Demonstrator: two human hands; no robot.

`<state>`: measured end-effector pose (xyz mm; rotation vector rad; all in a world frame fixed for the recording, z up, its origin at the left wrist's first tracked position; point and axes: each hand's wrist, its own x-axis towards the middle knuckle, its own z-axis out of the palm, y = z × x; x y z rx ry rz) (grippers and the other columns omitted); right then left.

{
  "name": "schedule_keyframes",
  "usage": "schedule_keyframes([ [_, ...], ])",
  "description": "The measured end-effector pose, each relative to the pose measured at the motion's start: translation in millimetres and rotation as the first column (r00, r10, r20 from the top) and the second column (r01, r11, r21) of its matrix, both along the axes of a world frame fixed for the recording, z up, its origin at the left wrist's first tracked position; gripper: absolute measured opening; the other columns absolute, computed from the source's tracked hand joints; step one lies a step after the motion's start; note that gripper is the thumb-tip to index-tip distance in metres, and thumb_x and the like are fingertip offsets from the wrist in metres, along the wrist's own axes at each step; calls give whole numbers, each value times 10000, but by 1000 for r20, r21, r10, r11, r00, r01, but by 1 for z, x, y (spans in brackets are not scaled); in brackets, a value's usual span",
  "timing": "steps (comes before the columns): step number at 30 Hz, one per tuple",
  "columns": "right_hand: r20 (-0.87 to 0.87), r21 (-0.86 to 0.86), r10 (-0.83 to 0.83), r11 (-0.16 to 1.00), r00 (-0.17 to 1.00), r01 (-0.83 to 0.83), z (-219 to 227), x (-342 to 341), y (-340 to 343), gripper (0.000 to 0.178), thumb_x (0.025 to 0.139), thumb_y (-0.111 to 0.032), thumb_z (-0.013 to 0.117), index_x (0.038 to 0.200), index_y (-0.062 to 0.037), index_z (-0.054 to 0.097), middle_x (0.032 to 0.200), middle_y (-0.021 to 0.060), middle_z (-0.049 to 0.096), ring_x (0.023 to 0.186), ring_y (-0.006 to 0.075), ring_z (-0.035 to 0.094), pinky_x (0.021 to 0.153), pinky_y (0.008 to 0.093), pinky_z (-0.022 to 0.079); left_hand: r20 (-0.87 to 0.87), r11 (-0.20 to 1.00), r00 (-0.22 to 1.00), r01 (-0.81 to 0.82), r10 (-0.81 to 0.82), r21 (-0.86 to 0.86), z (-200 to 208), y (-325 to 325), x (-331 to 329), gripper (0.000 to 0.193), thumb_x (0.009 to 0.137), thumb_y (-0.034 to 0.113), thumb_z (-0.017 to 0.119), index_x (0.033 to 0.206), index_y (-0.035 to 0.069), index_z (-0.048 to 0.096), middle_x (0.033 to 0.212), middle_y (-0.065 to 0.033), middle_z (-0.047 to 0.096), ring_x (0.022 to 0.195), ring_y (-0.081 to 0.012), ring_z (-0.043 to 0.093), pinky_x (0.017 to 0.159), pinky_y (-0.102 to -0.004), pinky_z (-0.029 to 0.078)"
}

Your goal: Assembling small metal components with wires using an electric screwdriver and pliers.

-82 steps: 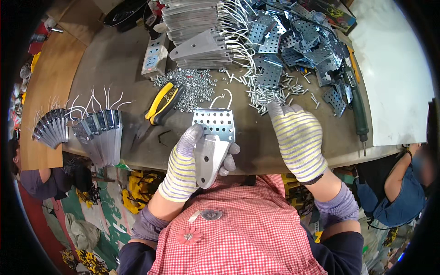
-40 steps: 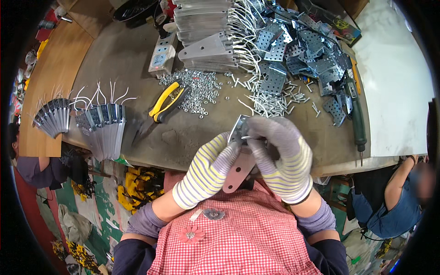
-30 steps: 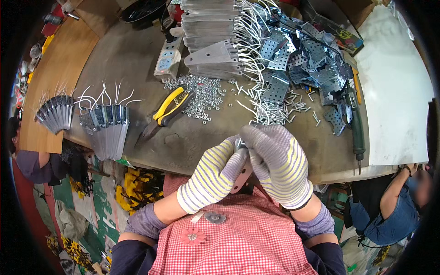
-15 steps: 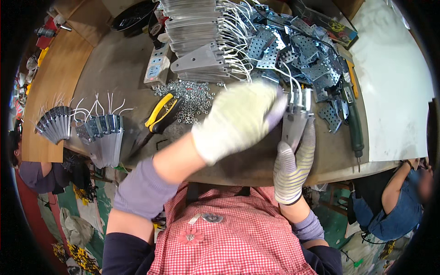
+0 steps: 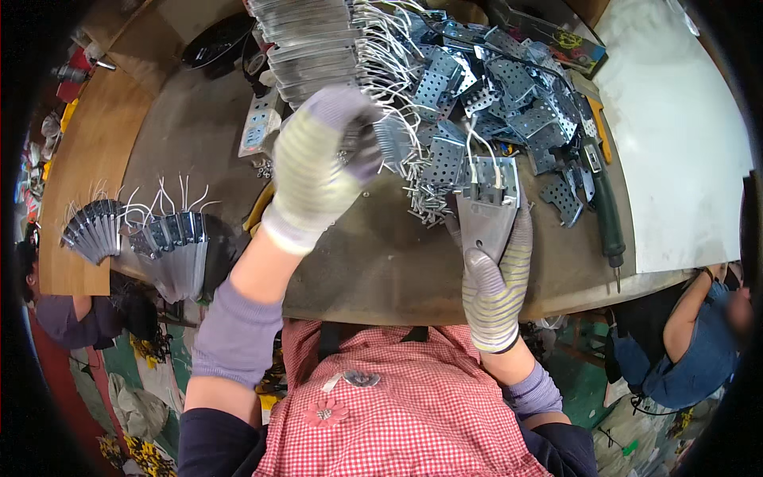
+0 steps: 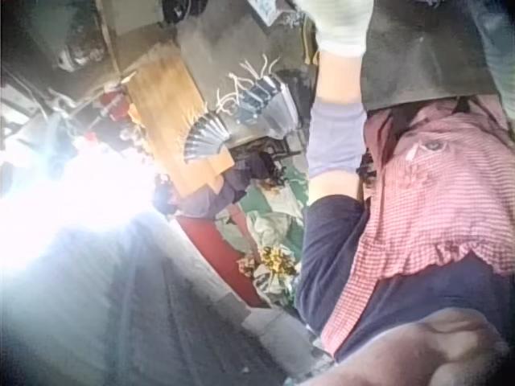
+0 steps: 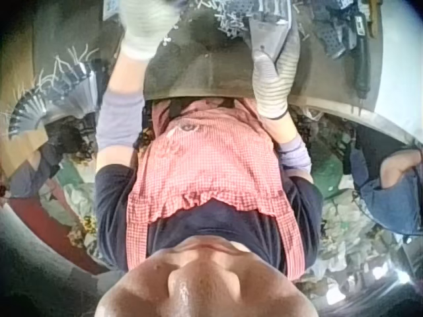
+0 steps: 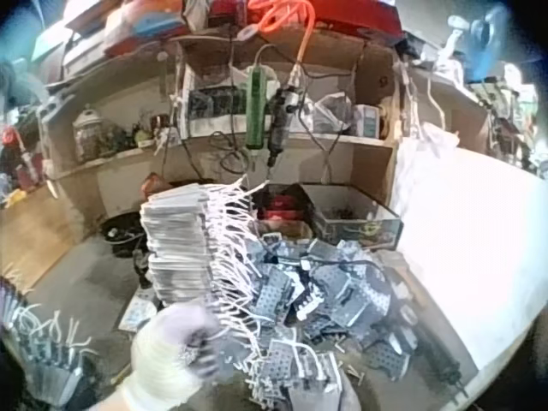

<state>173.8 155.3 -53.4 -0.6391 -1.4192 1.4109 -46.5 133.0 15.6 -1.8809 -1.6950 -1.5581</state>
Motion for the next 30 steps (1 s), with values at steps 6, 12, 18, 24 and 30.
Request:
schedule_keyframes([
  [6,-497,-459,304,703,813,-543,29,-13,-19,799,817,-80,611,1495,-106,189,1416,146,394,1263,305,470,1048,451,399,-5,991,991,-135,135,-19,8,-76,18,184,748,-39,656,904,57,679,753,-64,616,683,-191,596,568,-290,465],
  [12,-486,-520,419,567,767,-639,35,-20,-38,896,770,-125,703,1496,-116,179,1425,136,375,1282,312,441,1047,452,398,-240,968,954,-212,177,-131,11,-68,25,251,713,42,706,959,92,722,751,-55,584,615,-201,564,549,-304,447],
  [18,-496,-486,465,551,733,-678,34,-20,-43,884,825,-161,670,1511,-115,115,1480,147,305,1324,297,398,1071,446,362,-276,959,950,-206,148,-196,5,-72,19,263,699,80,718,962,94,729,716,-61,597,606,-226,563,568,-335,452],
  [24,-477,-488,520,514,709,-705,32,-20,-46,878,827,-160,667,1507,-107,113,1456,164,336,1302,301,426,1071,448,367,-438,971,878,-237,196,-42,3,-76,16,270,667,88,739,937,67,728,687,-56,594,596,-234,547,564,-339,439],
  [30,-500,-516,472,510,726,-688,37,-22,-51,866,832,-154,661,1506,-111,119,1464,158,320,1309,293,414,1076,456,363,-305,963,934,-237,188,-131,-6,-75,16,258,671,84,737,928,68,724,697,-53,588,616,-226,549,585,-347,435],
])
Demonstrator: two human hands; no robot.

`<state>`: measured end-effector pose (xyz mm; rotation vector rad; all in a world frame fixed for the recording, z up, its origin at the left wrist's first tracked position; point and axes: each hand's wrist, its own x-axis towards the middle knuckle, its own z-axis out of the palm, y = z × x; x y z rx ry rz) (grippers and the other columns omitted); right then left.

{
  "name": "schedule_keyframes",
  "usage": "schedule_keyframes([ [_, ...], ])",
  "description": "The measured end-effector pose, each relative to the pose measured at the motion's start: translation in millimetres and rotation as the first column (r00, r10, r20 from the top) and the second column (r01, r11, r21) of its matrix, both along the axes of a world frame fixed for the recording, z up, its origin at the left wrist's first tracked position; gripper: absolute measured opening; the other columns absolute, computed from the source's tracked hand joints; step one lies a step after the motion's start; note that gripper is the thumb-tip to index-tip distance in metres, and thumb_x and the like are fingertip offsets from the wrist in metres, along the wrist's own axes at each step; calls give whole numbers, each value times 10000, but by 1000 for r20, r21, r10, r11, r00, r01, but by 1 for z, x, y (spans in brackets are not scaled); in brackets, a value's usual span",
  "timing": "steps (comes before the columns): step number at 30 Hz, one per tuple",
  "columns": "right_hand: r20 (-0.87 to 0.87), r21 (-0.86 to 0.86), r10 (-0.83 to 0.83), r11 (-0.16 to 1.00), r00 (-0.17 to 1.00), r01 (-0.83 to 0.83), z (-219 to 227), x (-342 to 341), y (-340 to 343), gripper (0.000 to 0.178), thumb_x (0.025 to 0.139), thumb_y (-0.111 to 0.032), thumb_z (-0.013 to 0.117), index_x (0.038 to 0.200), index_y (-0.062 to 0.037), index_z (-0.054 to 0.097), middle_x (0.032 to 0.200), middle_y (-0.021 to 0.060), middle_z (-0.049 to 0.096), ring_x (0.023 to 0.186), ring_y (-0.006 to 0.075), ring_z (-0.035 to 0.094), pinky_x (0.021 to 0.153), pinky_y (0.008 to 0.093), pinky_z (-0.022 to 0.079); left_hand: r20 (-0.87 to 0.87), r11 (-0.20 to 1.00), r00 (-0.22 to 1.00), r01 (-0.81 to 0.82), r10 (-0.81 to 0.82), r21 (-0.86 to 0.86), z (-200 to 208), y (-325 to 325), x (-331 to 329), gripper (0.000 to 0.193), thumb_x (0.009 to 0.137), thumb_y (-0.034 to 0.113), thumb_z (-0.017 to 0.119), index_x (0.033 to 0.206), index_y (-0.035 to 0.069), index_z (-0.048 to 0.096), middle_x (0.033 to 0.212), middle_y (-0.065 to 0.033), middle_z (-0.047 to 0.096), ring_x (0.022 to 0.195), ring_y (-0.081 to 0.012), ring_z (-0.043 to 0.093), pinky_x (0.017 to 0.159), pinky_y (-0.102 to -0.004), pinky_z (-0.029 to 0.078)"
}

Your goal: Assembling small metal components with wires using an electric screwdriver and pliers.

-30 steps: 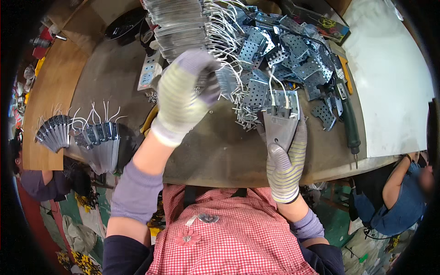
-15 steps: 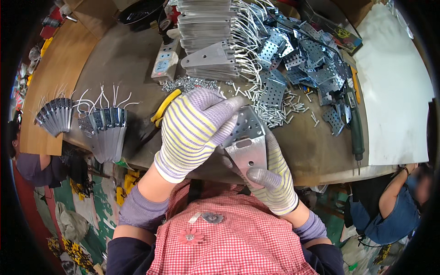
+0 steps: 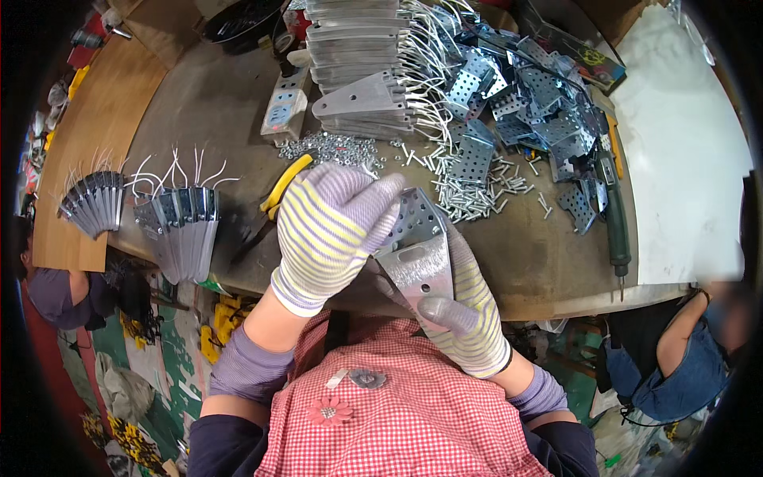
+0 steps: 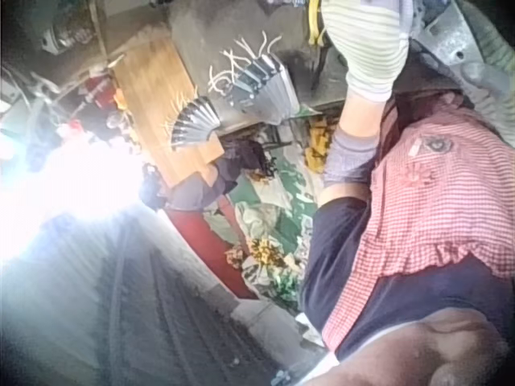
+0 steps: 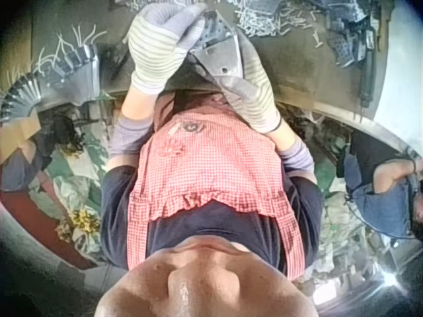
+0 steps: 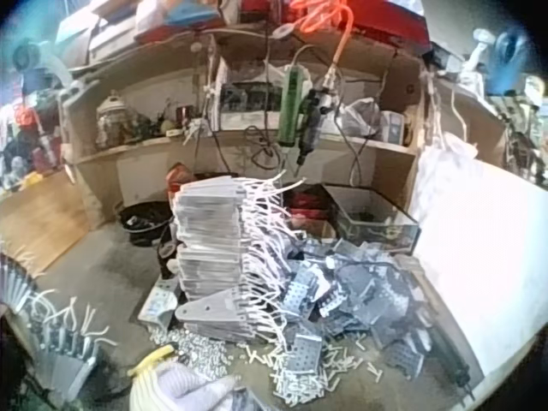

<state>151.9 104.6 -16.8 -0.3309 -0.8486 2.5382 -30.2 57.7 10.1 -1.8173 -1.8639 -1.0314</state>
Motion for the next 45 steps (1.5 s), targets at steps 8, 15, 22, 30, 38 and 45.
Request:
schedule_keyframes([
  [8,114,560,-196,822,974,99,-4,1,-11,818,787,-6,547,1495,-37,139,1483,210,282,1375,345,303,1121,430,260,711,997,703,61,-4,-55,-6,-16,42,688,688,56,762,1317,52,483,916,-27,585,808,-100,578,712,-268,490],
  [15,250,965,-299,151,921,-214,-8,17,13,730,772,-157,646,1397,23,315,1403,294,335,1298,457,351,1096,492,293,789,952,615,250,-16,-175,-48,-28,30,673,718,81,734,1318,23,433,1127,-106,580,986,-170,593,865,-314,498],
  [22,-43,819,-999,-47,22,-572,12,134,137,538,792,-211,664,1293,-61,537,1137,167,612,1085,346,560,959,441,423,751,967,654,238,-90,-91,-53,-25,34,622,720,87,711,1288,18,467,1149,-118,586,997,-196,590,889,-323,481],
  [30,219,975,-940,218,262,-33,-9,170,157,637,806,-148,646,1382,6,423,1234,142,579,1064,220,570,902,304,448,765,970,644,198,-22,-139,-52,-24,34,630,689,151,738,1257,21,499,1133,-125,601,1000,-222,597,893,-334,470],
  [38,-96,-24,-564,825,820,565,-8,47,87,449,865,-277,664,1209,-26,521,928,14,568,850,143,544,953,401,449,716,971,697,191,-30,-145,-62,-25,29,685,691,208,786,1277,18,487,1171,-141,607,1028,-261,609,914,-353,480],
  [45,-137,-526,-638,695,757,490,-21,20,69,281,832,-318,718,947,-132,542,760,-41,438,709,107,458,1001,434,402,686,976,728,161,-17,-147,-63,-31,31,713,686,237,803,1282,14,480,1156,-145,610,1018,-268,615,912,-361,483],
])
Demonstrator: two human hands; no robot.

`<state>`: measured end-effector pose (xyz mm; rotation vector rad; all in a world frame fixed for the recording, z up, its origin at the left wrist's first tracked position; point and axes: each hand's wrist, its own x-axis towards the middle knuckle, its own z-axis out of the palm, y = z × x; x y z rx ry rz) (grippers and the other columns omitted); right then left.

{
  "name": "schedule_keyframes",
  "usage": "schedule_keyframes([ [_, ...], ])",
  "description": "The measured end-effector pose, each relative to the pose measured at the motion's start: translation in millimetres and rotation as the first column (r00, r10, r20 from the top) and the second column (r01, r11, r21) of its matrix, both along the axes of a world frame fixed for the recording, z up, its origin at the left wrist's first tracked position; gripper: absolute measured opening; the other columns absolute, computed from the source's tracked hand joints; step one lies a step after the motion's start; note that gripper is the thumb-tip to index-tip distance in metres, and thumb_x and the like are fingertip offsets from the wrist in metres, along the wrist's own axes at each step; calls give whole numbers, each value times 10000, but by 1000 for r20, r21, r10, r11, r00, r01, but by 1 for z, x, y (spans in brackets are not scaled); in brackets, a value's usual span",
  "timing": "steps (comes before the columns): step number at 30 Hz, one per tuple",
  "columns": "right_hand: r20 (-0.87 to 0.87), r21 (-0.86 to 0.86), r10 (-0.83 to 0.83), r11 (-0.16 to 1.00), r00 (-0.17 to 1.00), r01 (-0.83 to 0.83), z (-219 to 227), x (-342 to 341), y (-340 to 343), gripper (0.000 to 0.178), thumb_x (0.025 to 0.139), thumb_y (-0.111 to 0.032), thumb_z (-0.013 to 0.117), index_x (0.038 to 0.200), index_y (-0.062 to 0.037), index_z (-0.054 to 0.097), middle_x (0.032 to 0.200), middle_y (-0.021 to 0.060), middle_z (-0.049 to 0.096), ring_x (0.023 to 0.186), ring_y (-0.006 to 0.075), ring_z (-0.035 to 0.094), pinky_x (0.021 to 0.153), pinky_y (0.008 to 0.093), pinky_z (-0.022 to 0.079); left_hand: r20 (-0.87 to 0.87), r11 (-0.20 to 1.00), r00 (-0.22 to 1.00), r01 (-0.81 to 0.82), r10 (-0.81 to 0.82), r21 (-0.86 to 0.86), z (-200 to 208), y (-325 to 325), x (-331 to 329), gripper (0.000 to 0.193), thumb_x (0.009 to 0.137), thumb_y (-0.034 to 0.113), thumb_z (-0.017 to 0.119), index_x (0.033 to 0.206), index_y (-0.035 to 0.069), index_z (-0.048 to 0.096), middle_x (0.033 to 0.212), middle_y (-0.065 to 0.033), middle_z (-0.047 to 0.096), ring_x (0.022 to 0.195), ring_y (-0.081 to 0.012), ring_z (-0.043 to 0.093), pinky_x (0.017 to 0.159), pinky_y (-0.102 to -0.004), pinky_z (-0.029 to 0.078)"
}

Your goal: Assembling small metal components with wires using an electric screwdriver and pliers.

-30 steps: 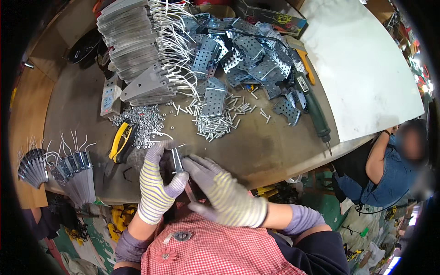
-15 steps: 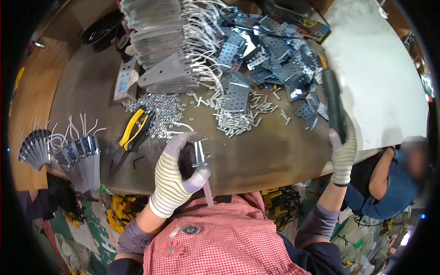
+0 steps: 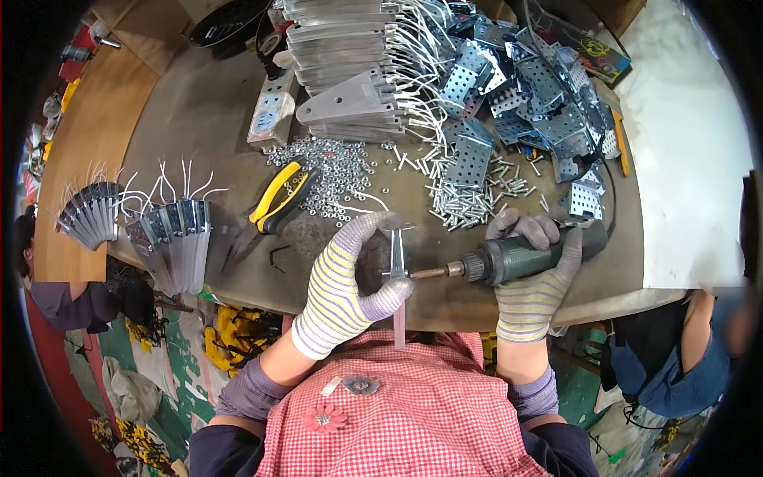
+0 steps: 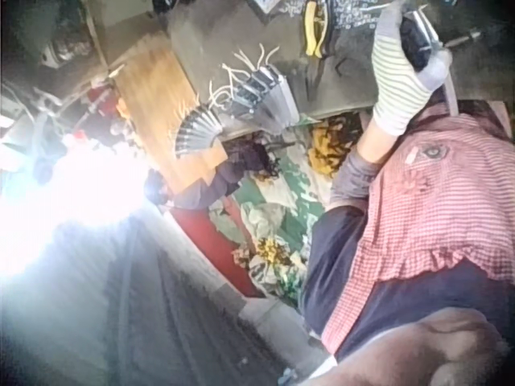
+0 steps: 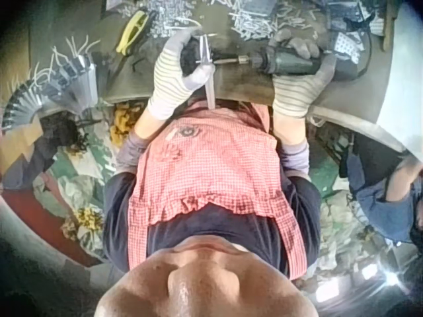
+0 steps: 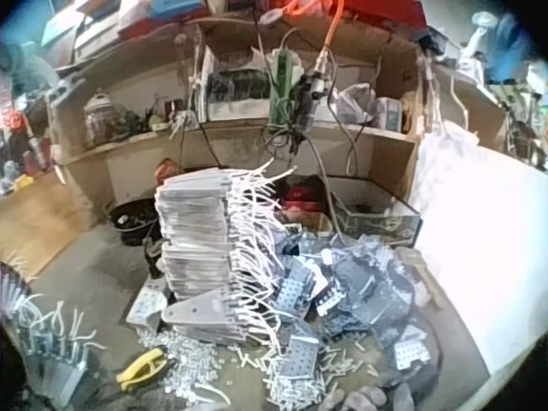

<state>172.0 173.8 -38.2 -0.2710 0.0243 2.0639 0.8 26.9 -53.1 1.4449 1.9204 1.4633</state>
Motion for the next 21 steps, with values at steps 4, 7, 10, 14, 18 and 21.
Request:
schedule_keyframes([
  [4,-10,31,-35,999,999,36,0,-1,0,248,845,-282,699,990,-144,553,742,-58,378,686,87,424,997,421,402,-42,999,999,16,-15,41,3,4,0,715,682,242,809,1281,26,483,1168,-141,612,1037,-272,615,918,-362,482],
  [7,1,40,-46,998,999,46,0,-2,-1,231,854,-260,685,1009,-146,557,739,-64,358,676,80,409,996,415,399,-10,999,1000,23,-22,25,5,6,0,712,675,245,814,1274,33,491,1175,-137,614,1051,-275,613,924,-366,480],
  [10,15,60,-49,997,999,48,-2,-1,0,215,859,-245,677,1010,-149,558,740,-67,361,678,76,410,997,409,394,-50,1000,999,-2,3,22,3,5,1,696,675,245,814,1263,38,504,1173,-135,616,1053,-271,612,926,-366,480],
  [14,-27,67,-49,996,998,50,-2,-1,-1,205,860,-229,673,1012,-150,560,745,-70,386,691,73,427,999,405,390,12,999,1000,-7,7,-47,11,7,5,680,679,242,813,1256,42,515,1168,-137,618,1052,-274,613,927,-367,480],
  [18,-50,82,-28,996,998,32,-4,-1,-1,215,861,-221,671,1037,-152,568,749,-68,400,696,75,437,991,406,393,54,999,999,-1,3,-38,15,7,6,704,679,242,813,1282,47,505,1172,-142,615,1039,-277,618,917,-369,486],
  [21,-20,67,-40,997,999,41,-4,0,-1,240,858,-221,675,1067,-158,575,752,-65,395,695,77,434,983,405,396,-63,996,997,-53,49,-72,18,5,8,734,681,241,812,1309,44,486,1163,-148,613,1020,-258,621,894,-357,492],
])
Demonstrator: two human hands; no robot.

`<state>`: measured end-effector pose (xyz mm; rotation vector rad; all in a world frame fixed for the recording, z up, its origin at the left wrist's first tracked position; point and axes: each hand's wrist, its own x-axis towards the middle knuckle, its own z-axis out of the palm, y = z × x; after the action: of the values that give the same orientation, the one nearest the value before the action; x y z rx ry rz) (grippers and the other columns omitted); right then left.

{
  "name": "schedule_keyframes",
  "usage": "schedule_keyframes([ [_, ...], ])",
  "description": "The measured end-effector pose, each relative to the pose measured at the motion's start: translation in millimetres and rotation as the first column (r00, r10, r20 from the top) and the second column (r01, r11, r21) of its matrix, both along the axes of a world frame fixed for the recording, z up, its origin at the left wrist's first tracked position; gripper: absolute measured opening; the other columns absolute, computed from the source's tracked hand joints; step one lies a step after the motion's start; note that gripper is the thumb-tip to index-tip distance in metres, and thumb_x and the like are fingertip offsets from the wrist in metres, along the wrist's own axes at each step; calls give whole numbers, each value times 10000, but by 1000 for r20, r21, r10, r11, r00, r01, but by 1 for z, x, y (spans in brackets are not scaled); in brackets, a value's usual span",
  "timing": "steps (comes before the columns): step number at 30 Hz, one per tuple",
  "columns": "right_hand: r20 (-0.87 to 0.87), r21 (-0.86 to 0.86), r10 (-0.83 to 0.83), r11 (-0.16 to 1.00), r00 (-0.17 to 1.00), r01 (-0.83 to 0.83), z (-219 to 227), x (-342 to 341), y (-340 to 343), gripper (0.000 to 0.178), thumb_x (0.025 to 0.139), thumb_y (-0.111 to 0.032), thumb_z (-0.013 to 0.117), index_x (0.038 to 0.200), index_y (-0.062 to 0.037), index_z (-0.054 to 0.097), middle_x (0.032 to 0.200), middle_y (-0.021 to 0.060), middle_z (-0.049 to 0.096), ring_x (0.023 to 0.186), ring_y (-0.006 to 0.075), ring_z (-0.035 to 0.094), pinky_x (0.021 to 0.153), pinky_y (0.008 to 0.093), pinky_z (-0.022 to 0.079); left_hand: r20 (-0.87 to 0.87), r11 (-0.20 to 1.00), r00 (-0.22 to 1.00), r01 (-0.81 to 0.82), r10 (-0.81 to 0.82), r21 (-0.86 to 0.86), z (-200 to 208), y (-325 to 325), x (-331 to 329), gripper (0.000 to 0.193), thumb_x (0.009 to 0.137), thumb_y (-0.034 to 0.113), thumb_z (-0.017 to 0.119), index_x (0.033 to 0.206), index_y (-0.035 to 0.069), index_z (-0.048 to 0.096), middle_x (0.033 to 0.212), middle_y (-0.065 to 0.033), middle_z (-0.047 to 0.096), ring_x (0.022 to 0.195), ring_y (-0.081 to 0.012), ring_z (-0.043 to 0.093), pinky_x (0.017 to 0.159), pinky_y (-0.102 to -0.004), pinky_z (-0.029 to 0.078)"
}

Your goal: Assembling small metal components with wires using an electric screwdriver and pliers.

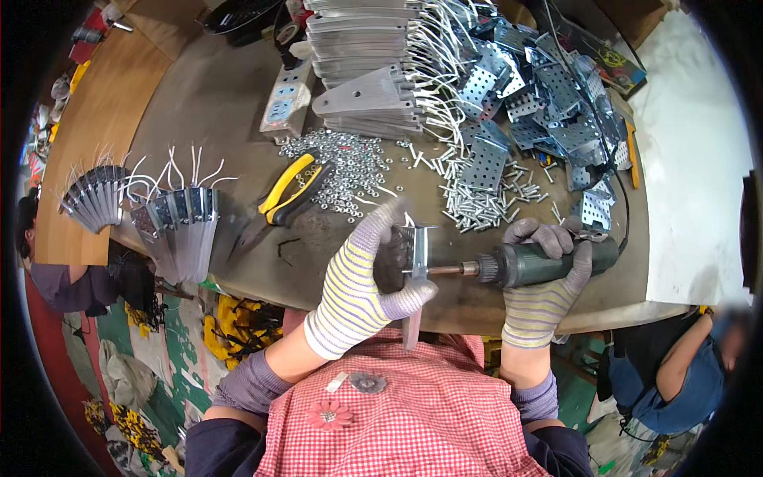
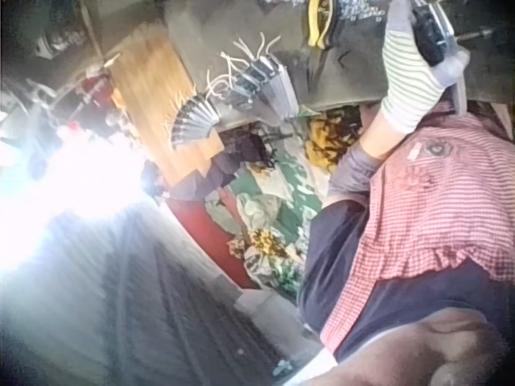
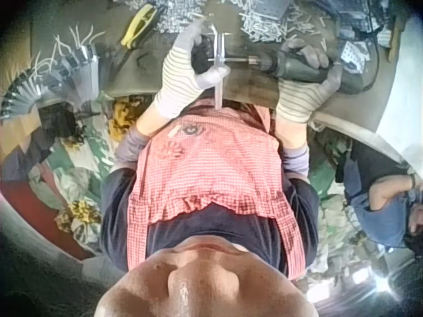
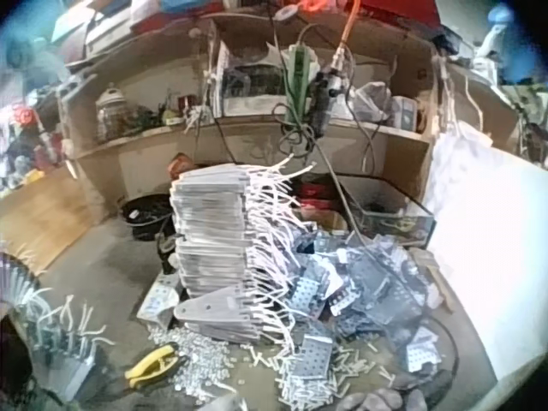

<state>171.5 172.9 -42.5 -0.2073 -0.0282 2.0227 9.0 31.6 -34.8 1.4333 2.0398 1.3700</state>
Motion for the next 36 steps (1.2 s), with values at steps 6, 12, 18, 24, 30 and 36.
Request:
schedule_keyframes([
  [6,8,0,-21,1000,1000,21,1,1,1,310,851,-220,688,1114,-138,547,751,-61,371,695,79,421,984,400,393,377,970,918,-191,121,153,-12,-25,-14,361,787,15,630,1144,29,580,888,-57,628,766,-129,594,701,-297,483],
  [12,41,8,-21,1000,999,21,1,1,1,309,851,-224,692,1102,-128,540,759,-63,386,701,77,421,991,402,392,-702,979,712,-156,20,-131,14,-14,-48,148,761,94,647,900,68,694,811,-83,614,735,-263,583,670,-352,479],
  [18,10,3,0,1000,1000,0,-1,2,1,296,856,-215,686,1105,-125,554,768,-58,405,710,85,437,988,411,395,-787,945,564,-30,-252,-325,17,-9,-59,187,718,135,635,891,68,651,796,-74,606,728,-264,589,651,-374,477],
  [24,-8,-18,-12,1000,1000,12,-2,2,1,289,852,-208,687,1103,-135,566,766,-58,412,703,85,435,984,413,398,-385,965,897,135,-215,-223,24,-5,-55,166,719,60,652,884,62,633,783,-73,623,705,-222,616,626,-330,489],
  [30,-22,-4,6,1000,1000,-6,-2,1,1,252,847,-205,690,1063,-153,570,754,-63,396,703,85,436,976,413,402,270,1000,963,-12,18,-23,10,-12,-10,139,767,39,705,897,54,658,798,-18,664,696,-87,618,626,-222,491],
  [36,-15,10,3,1000,1000,-3,-2,1,1,237,844,-194,694,1033,-154,557,753,-68,398,701,79,440,983,418,398,250,999,967,-49,45,9,6,-10,-4,129,764,65,727,868,59,650,780,4,643,658,-57,567,600,-210,461],
])
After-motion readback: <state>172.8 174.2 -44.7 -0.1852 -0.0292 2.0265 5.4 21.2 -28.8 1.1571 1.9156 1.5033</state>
